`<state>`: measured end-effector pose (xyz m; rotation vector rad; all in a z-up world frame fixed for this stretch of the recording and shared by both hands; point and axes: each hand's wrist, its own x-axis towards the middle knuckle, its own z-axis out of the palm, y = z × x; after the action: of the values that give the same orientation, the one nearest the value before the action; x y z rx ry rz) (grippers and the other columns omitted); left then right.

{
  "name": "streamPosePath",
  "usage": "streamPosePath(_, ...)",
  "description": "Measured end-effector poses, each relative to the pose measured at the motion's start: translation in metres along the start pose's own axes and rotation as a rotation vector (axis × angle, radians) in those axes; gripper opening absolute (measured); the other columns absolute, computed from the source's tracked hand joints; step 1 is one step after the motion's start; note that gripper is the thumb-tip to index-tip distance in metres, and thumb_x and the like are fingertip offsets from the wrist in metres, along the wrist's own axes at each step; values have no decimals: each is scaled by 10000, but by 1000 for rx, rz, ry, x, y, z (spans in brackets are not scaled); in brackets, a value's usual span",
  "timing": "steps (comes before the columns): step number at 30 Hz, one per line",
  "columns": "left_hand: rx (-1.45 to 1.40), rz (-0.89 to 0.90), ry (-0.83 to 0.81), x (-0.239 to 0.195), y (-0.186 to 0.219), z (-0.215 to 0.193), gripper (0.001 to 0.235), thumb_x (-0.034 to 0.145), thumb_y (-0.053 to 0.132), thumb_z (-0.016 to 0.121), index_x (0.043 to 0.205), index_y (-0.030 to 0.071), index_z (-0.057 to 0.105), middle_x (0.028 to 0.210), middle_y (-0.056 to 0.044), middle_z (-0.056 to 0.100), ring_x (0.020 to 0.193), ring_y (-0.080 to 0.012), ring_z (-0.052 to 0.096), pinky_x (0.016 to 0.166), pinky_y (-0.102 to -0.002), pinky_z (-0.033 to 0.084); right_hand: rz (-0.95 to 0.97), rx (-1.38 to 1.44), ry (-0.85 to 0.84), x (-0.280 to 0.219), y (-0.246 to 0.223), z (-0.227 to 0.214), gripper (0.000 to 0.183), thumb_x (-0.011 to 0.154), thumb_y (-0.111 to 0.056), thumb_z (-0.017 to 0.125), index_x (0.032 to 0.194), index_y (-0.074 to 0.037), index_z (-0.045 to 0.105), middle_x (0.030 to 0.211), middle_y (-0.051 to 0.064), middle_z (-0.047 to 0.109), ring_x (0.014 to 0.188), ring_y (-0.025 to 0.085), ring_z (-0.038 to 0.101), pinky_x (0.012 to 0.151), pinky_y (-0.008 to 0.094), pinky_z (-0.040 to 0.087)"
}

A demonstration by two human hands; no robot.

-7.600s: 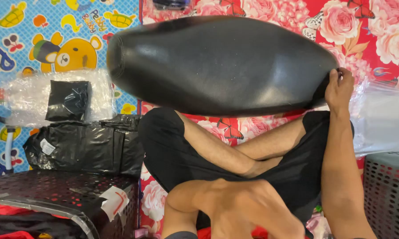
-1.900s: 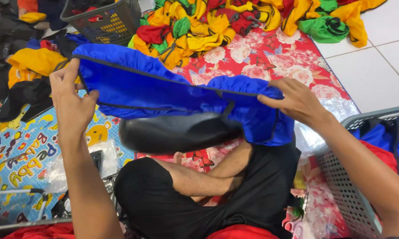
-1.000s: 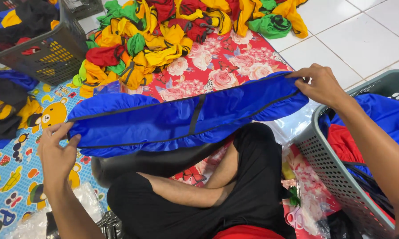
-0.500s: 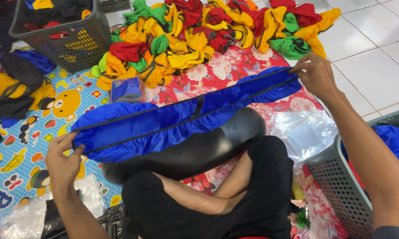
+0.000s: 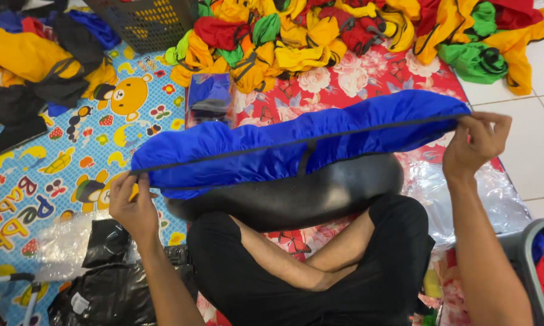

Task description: The person removes a blue seat cover from a plastic bag and fits it onto a black motorcycle seat. They stretch the cover over the seat, adjust the elastic edges, and pull the fabric to ensure a snug fit.

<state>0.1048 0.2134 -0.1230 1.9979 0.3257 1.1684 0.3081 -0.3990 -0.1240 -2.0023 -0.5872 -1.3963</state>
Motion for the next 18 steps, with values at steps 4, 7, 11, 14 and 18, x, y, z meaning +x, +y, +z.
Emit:
streamPosePath(4, 32, -138, -62, -54, -38, 1, 111, 991, -59, 734, 1097, -45, 763, 1111, -183, 679, 976, -241, 663, 610, -328, 667, 169, -163, -123, -109, 11, -2, 326, 794, 268, 538, 904, 29, 730, 1017, 202, 562, 928, 339, 613, 744, 441, 508)
streamPosePath(7, 114, -307, -126, -98, -88, 4, 97, 947, -2, 736, 1023, 32, 784, 1136, -104, 718, 1101, -186, 644, 596, -318, 639, 531, -13, -545, -190, 41, -10, 357, 853, 172, 577, 921, -107, 789, 955, 84, 625, 909, 222, 622, 750, 332, 510)
streamPosePath(11, 141, -379, -199, -120, -108, 2, 142, 916, -60, 690, 978, 30, 781, 1123, -86, 725, 1028, -184, 672, 603, -318, 648, 601, -27, -513, -183, 41, -12, 369, 841, 229, 585, 927, -73, 778, 969, 86, 641, 915, 204, 577, 717, 307, 508)
streamPosePath(14, 47, -475, -130, -123, -117, 4, 136, 908, -31, 738, 913, 97, 785, 1108, -43, 724, 1087, -142, 671, 635, -298, 670, 483, -35, -536, -187, 44, -13, 348, 859, 230, 587, 925, -55, 776, 973, 92, 607, 894, 230, 597, 749, 345, 488)
streamPosePath(18, 158, -432, -233, -113, -76, -6, 172, 897, -7, 713, 920, 140, 798, 1134, -45, 696, 1217, -220, 642, 930, -352, 585, 568, -24, -774, -191, 36, -21, 299, 863, 108, 606, 952, -107, 794, 1087, 97, 645, 1004, 239, 634, 911, 366, 489)
